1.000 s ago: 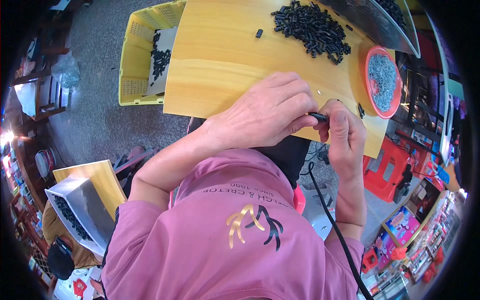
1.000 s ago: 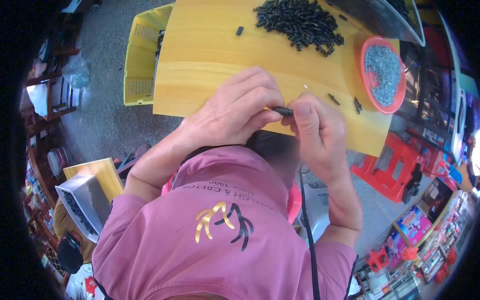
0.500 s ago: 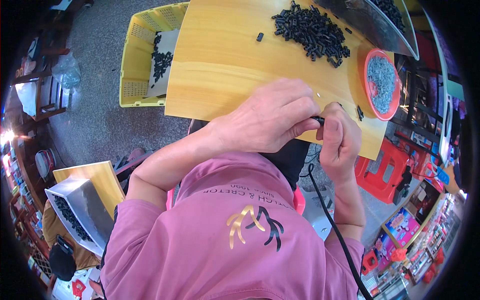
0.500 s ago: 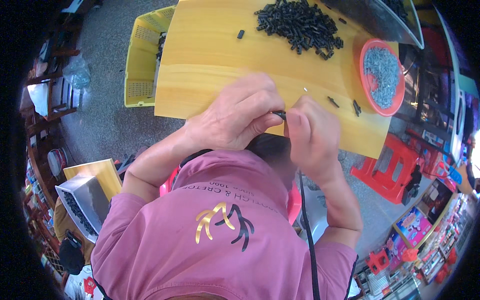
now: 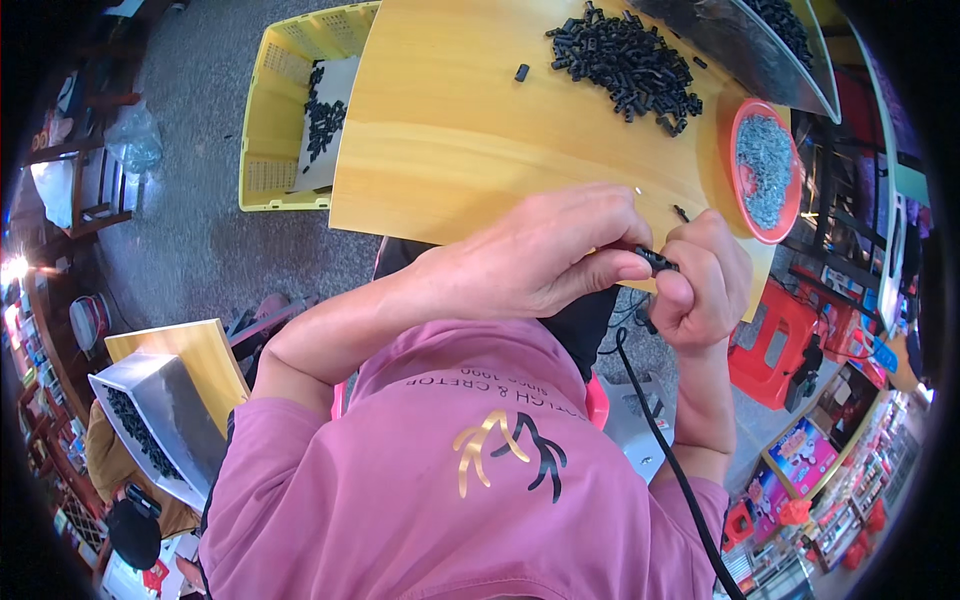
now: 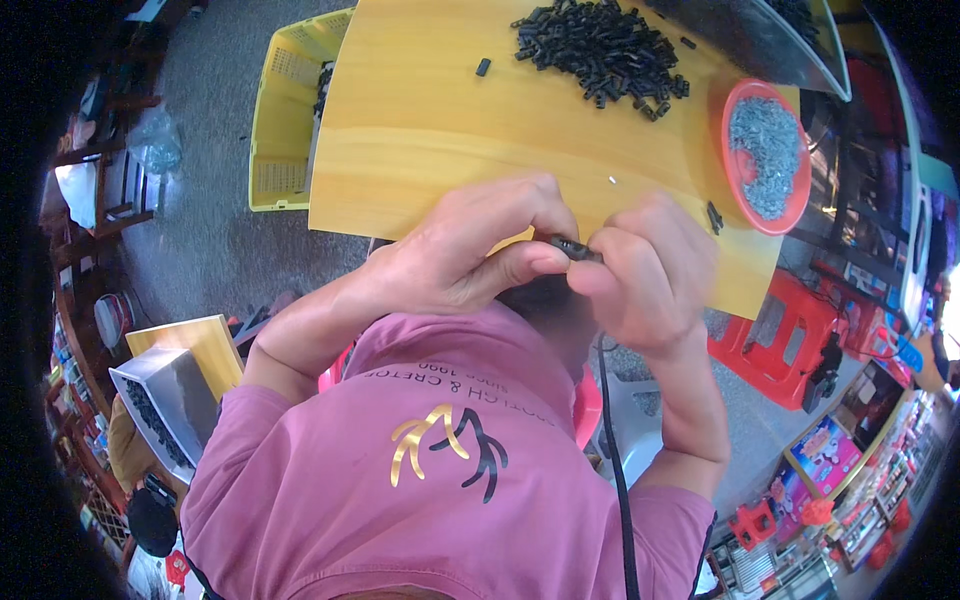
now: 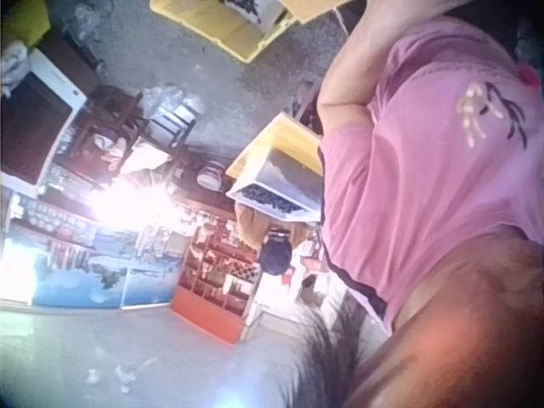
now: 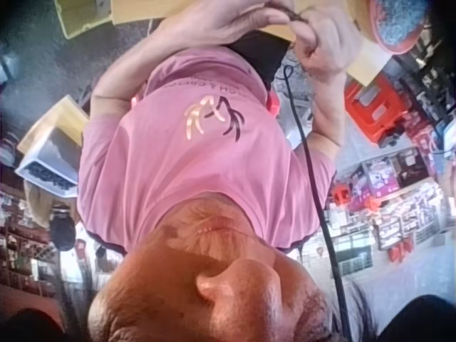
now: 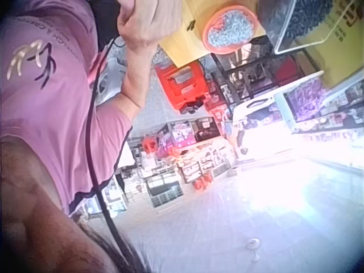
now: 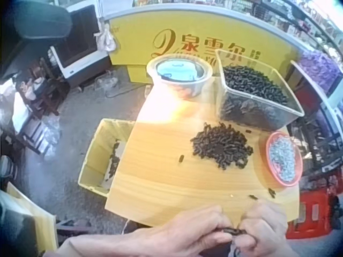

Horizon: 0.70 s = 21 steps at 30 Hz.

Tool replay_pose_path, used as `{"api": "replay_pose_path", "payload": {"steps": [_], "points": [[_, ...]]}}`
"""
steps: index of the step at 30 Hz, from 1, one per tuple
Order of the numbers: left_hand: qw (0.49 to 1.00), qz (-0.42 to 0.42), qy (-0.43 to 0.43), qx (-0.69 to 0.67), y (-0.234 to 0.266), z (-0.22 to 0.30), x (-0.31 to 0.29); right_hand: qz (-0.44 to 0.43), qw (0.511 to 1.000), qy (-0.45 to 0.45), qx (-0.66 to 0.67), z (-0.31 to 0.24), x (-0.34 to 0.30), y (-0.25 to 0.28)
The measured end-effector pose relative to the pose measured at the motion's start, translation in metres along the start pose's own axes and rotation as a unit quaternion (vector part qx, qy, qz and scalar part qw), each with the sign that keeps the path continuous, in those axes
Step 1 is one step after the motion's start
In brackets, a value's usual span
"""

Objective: The person assembles small components by inserting metal pins into black plastic pieces by hand, fitting the parts together, and placing the assembled pieces into a yellow bin.

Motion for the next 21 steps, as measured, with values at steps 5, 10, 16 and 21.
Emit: {"api": "replay_pose_path", "payload": {"steps": [5, 10, 16, 21], "points": [[1.000, 0.000, -0.013, -0.015, 0.0021, 0.0004, -0.0028, -0.014, 0.999, 0.034, 0.002, 0.0003, 0.0004, 0.0047], [0.999, 0.010, -0.031, -0.014, 0.0012, -0.0045, -0.0064, -0.024, 0.998, 0.056, 0.011, 0.0007, -0.0001, 0.0037], [0.998, 0.020, -0.052, -0.020, 0.0012, -0.0050, -0.0079, -0.043, 0.997, 0.063, 0.010, 0.0004, 0.0028, 0.0054], [0.998, 0.015, -0.047, -0.038, 0.0009, -0.0054, -0.0089, -0.047, 0.996, 0.069, 0.008, -0.0003, 0.0031, 0.0068]]}}
Point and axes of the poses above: each hand's wrist, its own x-axis towards the middle knuckle, its own y-axis out of the back of the hand, z = x × y, the point moved 2 cm from there along x, towards the middle knuckle
